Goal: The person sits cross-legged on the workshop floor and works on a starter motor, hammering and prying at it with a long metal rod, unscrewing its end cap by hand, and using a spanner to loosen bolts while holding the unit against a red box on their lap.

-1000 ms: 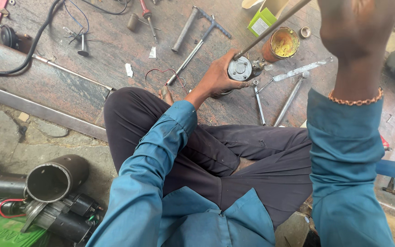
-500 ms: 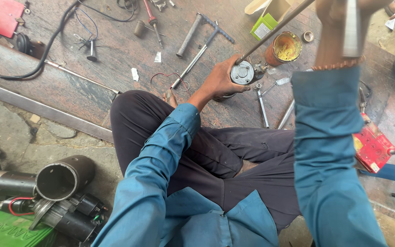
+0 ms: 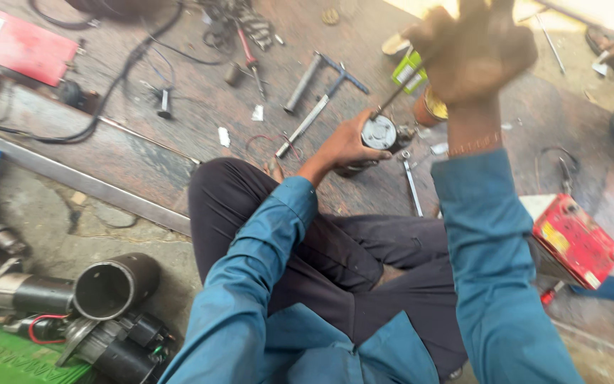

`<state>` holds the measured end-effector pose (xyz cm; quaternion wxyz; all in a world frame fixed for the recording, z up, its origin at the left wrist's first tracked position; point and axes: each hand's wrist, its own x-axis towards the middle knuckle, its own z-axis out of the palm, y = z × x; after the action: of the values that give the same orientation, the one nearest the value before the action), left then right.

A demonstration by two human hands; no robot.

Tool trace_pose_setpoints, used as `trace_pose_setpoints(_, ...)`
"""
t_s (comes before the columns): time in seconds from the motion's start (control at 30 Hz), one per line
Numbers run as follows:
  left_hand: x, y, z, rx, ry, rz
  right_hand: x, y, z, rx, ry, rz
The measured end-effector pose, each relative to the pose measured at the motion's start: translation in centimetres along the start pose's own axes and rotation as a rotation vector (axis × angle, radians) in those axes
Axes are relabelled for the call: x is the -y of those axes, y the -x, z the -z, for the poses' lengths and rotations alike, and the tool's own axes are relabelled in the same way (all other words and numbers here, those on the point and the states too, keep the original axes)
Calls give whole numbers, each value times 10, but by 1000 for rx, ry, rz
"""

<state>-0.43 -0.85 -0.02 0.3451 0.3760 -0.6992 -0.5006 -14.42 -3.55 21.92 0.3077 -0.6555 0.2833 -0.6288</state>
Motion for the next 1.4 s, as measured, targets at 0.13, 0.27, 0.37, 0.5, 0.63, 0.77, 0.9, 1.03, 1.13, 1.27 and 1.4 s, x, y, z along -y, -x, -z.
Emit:
trace_pose_setpoints(0.13,-5,5,3,16,-3,-26,10,17,17,102,-509,-138)
trace_pose_setpoints(0.27,-8,6,2,30,-10,-15,18,22,40,-2,-891,-422)
trace_pose_setpoints(0.37,-6,5,1,40,0,5,23,10,54,13,-957,-604)
trace_pose_setpoints(0.5,-4,2,-1,7,-6,-21,22,1,46,7,-638,-572)
trace_pose_setpoints(0.63,-7,2,0,30,11,-3,24,16,18,-77,-433,-279)
trace_pose_setpoints(0.77,-10,4,2,40,29,7,27,39,-9,-76,-221,32)
trace_pose_setpoints(0.9,-11,3,1,55,75,4,28,37,-8,-107,-417,-77)
trace_pose_setpoints(1.03,-9,4,0,50,68,18,28,13,17,154,-442,-288)
trace_pose_setpoints(1.13,-8,3,0,40,31,12,20,1,15,-40,-523,-432)
trace_pose_setpoints(1.27,-9,2,-1,57,41,34,18,14,-5,-101,-436,-271)
trace_pose_setpoints(1.4,-10,2,-1,53,56,38,24,37,-21,-130,-322,-83)
